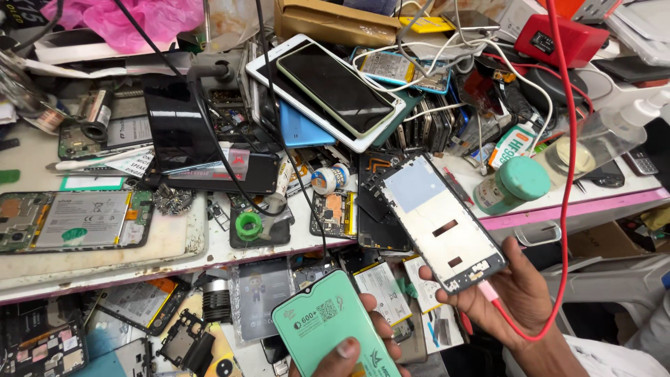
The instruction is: The person disassembles a smartphone, removes the battery and internal components, and manipulates the motherboard and casing. The person handles the device with both hands, detaching parts and inspecting the interior.
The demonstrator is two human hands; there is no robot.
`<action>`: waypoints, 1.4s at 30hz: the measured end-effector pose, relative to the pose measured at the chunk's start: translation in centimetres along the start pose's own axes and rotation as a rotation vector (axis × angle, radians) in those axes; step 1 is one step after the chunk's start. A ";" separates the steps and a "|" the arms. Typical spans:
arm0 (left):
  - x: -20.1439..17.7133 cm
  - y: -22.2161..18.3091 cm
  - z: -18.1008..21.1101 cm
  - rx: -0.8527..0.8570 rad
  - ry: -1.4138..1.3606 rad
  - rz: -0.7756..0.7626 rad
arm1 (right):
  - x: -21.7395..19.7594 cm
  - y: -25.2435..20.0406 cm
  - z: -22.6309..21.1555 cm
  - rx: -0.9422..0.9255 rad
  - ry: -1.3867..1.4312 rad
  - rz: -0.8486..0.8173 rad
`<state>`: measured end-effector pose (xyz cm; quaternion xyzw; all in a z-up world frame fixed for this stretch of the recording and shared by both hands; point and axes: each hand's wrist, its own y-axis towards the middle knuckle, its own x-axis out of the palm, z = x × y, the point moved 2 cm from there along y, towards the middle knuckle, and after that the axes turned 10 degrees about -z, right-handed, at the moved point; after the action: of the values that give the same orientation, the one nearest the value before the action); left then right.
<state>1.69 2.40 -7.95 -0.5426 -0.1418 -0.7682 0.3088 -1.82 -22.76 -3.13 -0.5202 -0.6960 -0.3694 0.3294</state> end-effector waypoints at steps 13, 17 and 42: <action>4.9 2.0 0.9 0.110 0.304 0.471 | 4.1 -0.4 0.4 0.129 -0.460 0.047; 6.5 2.8 0.6 0.263 0.106 0.265 | 6.2 -0.4 0.6 0.175 -0.742 0.078; 5.2 -0.2 5.1 0.504 -0.264 -0.198 | 5.3 -6.5 -1.6 0.655 -2.090 0.177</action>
<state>4.18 3.74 -1.27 -0.5277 -0.4190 -0.6579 0.3363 -9.27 -22.80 1.04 -0.5119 -0.6564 0.4811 -0.2752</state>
